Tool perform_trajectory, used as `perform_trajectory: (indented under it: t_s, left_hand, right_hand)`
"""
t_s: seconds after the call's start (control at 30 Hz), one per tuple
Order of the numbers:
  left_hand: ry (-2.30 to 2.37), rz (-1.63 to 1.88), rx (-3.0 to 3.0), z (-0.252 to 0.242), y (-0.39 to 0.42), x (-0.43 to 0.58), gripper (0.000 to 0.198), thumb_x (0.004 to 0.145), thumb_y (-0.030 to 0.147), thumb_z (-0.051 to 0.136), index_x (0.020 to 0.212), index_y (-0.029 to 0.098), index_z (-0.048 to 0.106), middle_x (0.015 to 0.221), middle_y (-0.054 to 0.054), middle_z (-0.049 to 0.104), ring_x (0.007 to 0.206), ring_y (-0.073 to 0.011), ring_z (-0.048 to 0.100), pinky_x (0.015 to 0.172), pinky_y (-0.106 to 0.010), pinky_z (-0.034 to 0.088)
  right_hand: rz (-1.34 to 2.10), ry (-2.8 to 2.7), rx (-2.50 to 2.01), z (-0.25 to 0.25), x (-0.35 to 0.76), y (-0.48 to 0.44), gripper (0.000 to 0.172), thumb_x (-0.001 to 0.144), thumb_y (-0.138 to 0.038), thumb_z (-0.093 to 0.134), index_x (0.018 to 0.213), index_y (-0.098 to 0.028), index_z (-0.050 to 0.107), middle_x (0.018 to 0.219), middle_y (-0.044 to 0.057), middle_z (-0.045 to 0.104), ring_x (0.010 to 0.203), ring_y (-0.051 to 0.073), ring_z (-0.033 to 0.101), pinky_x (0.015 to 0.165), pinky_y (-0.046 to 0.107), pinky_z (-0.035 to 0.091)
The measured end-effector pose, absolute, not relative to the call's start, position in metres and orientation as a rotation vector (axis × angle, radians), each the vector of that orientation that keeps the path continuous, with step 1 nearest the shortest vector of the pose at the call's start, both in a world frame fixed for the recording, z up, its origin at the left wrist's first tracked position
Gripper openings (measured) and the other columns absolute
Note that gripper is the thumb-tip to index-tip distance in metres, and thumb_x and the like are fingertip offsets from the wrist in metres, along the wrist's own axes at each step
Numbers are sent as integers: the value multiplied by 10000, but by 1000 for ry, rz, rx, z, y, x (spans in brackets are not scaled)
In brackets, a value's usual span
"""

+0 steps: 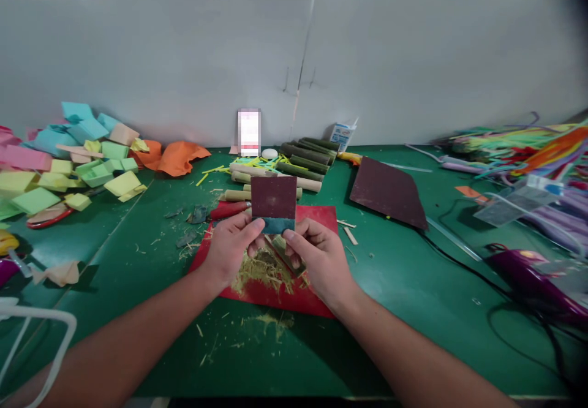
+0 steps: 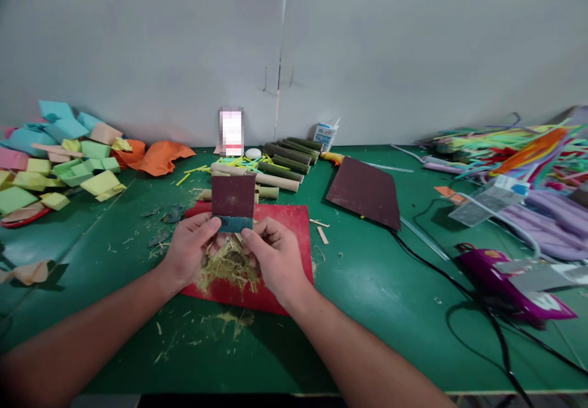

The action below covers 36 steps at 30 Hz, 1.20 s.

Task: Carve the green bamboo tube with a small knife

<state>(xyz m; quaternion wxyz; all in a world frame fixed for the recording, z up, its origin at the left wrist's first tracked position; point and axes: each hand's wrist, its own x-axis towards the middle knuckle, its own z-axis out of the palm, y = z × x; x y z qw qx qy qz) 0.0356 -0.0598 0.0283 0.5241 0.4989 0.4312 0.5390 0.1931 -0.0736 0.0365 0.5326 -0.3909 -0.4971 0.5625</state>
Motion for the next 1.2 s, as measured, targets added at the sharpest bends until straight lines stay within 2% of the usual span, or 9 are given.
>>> perform_trajectory:
  t_s: [0.17, 0.27, 0.4, 0.5, 0.57, 0.77, 0.9, 1.0, 1.2]
  left_hand:
    - [1109, 1271, 1303, 29, -62, 35, 289, 773, 331, 637, 594, 138, 518, 518, 22, 550, 428, -51, 457, 430, -167, 349]
    - [1026, 1298, 1241, 29, -61, 36, 291, 774, 376, 629, 630, 135, 549, 546, 12, 555, 458, -65, 476, 450, -179, 376]
    - [931, 1324, 979, 29, -58, 37, 362, 774, 491, 589, 704, 136, 573, 557, 17, 508, 431, -63, 420, 386, -178, 332]
    - [1027, 1279, 973, 27, -58, 36, 321, 706, 417, 684, 641, 134, 548, 516, 36, 464, 406, -48, 380, 362, -159, 290]
    - [1107, 1286, 1020, 27, -60, 36, 304, 689, 397, 700, 634, 134, 558, 522, 33, 482, 416, -55, 400, 373, -161, 311]
    - [1442, 1320, 1493, 36, -68, 35, 230, 703, 376, 684, 714, 147, 663, 606, -4, 604, 561, -127, 542, 544, -213, 440]
    - [1378, 1358, 1715, 35, -73, 37, 205, 666, 298, 721, 841, 192, 697, 744, -8, 677, 677, -158, 598, 658, -224, 467]
    - [1348, 1441, 1655, 34, -77, 39, 215, 636, 270, 743, 834, 198, 701, 756, -15, 686, 703, -179, 616, 685, -243, 486]
    - [1297, 1438, 1288, 37, -75, 43, 192, 691, 334, 699, 745, 153, 668, 671, -17, 666, 615, -155, 606, 586, -242, 502]
  right_hand:
    - [1296, -1169, -936, 35, 194, -70, 240, 767, -318, 632, 618, -194, 489, 528, -47, 516, 430, 75, 432, 435, 225, 339]
    - [1286, -1215, -945, 35, 196, -70, 244, 776, -330, 619, 623, -194, 486, 526, -45, 508, 440, 77, 426, 434, 222, 325]
    - [1295, -1322, -953, 38, 196, -72, 257, 775, -352, 612, 627, -195, 472, 505, -55, 479, 423, 67, 383, 418, 214, 285]
    - [1300, -1320, -1005, 41, 195, -73, 265, 765, -381, 617, 640, -198, 473, 509, -59, 473, 417, 71, 391, 411, 218, 288]
    - [1318, -1273, -1071, 44, 194, -73, 295, 762, -421, 612, 633, -200, 464, 498, -63, 460, 395, 71, 381, 393, 223, 279]
    - [1361, -1312, -1136, 46, 190, -74, 354, 707, -488, 651, 619, -197, 470, 500, -57, 460, 405, 70, 382, 401, 233, 274]
    - [1342, -1326, -1149, 44, 188, -74, 329, 697, -464, 671, 647, -204, 474, 508, -55, 474, 433, 79, 402, 423, 236, 290]
    - [1319, -1307, -1142, 43, 189, -74, 325, 708, -444, 661, 626, -211, 450, 502, -54, 472, 432, 84, 405, 427, 241, 296]
    - [1334, -1296, -1086, 40, 192, -74, 222, 784, -363, 556, 648, -200, 493, 476, -43, 496, 430, 98, 442, 451, 247, 332]
